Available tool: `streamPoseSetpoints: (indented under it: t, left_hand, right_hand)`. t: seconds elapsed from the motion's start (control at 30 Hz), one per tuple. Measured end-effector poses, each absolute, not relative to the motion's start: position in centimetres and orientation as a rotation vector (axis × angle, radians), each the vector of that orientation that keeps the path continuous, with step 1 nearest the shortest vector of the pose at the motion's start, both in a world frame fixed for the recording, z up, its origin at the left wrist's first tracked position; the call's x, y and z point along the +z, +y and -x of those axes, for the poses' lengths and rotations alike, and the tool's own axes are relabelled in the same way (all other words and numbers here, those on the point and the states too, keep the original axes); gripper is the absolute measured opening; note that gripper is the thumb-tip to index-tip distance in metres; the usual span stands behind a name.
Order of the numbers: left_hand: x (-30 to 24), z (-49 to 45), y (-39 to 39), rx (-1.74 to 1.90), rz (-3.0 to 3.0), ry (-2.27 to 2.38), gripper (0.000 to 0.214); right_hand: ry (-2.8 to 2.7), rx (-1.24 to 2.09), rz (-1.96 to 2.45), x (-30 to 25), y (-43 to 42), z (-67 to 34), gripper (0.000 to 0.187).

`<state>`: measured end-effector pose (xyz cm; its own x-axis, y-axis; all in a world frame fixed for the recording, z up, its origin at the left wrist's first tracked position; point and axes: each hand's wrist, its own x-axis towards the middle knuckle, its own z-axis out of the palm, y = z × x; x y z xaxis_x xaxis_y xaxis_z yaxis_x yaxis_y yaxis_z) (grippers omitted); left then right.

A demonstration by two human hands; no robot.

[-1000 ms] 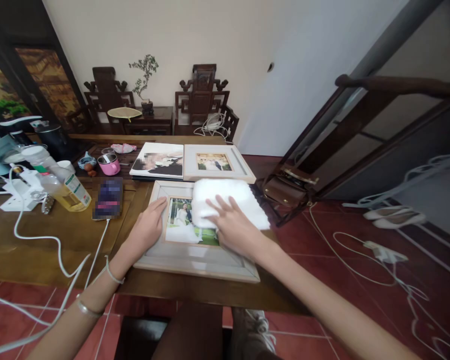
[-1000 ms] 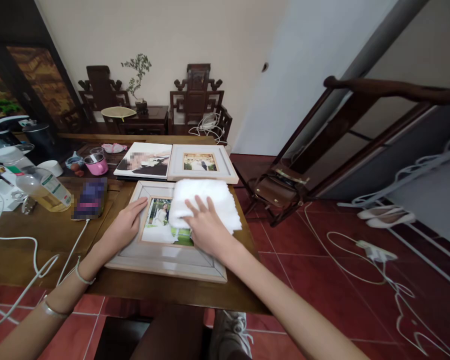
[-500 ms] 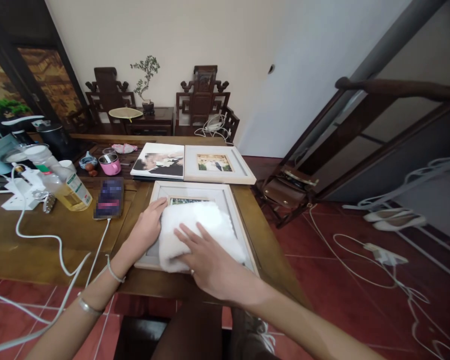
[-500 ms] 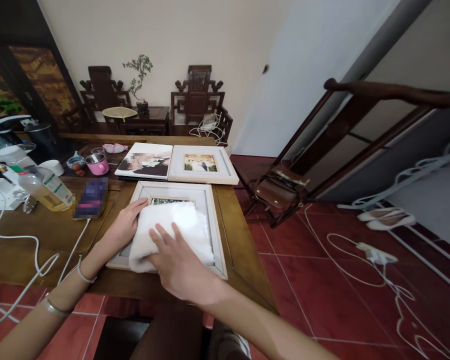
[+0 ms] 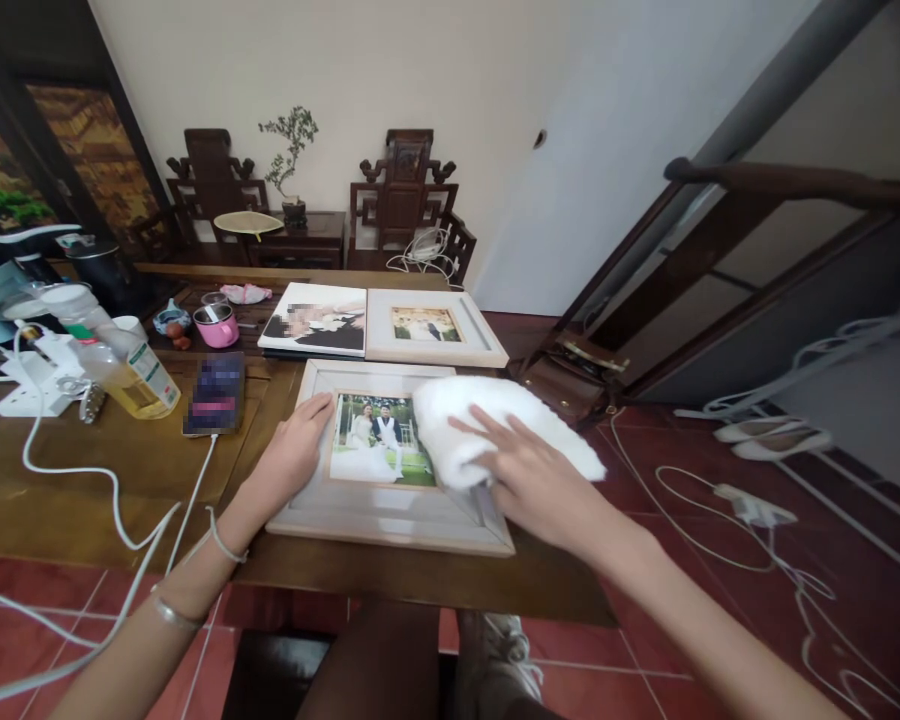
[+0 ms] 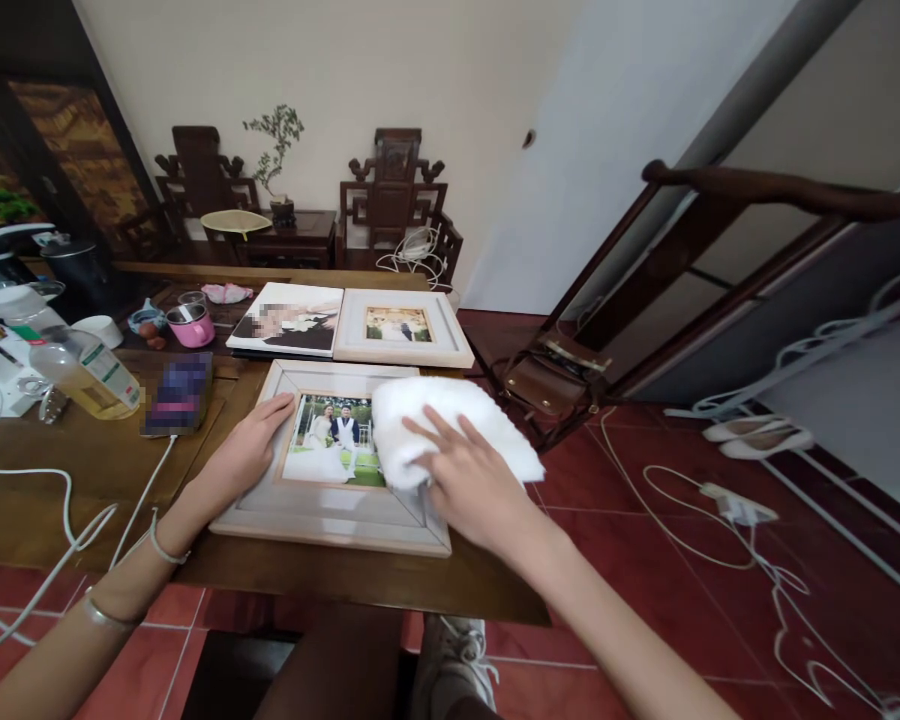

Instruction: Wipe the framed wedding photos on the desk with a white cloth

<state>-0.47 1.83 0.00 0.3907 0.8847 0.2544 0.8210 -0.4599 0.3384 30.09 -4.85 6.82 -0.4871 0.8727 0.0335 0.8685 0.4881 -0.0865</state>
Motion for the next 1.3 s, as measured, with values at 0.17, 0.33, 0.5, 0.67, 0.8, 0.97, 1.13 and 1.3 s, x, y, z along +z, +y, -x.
streamPoseSetpoints:
  t: [0.17, 0.33, 0.5, 0.67, 0.8, 0.97, 1.13, 1.3]
  left_hand:
    - [0.2, 0.4, 1.7, 0.598, -2.465, 1.566, 0.069]
    - [0.1, 0.2, 1.7, 0.643, -2.431, 1.589, 0.065]
    - [-0.3, 0.3, 1.7, 0.687, -2.445, 1.559, 0.063]
    - [-0.4, 0.5, 1.8, 0.643, -2.491, 1.538, 0.063]
    - [-0.1, 0.5, 1.8, 0.6, -2.509, 1.538, 0.064]
    - [0.0, 0.5, 1.9, 0.592, -2.518, 1.525, 0.063]
    - [-0.4, 0.7, 1.9, 0.628, -2.523, 1.518, 0.066]
    - [-0.3, 0.4, 1.6, 0.628, -2.484, 1.56, 0.067]
  right_hand:
    - [-2.595, -0.083, 1.662, 6.3, 0.4, -29.4, 0.049]
    - [-2.672, -0.021, 1.529, 6.4, -5.0, -29.7, 0.047]
    - [-2.715, 0.169, 1.386, 6.3, -11.9, -30.2, 0.045]
    - [-2.651, 0.096, 1.567, 6.2, -8.2, -28.2, 0.051]
    - [-2.596, -0.125, 1.655, 6.3, -0.6, -25.0, 0.057]
    - [-2.809, -0.166, 1.204, 6.3, 5.2, -21.0, 0.065]
    - [-2.805, -0.155, 1.237, 6.2, 5.1, -22.1, 0.061]
    - [-2.75, -0.2, 1.478, 6.6, 3.4, -27.2, 0.062]
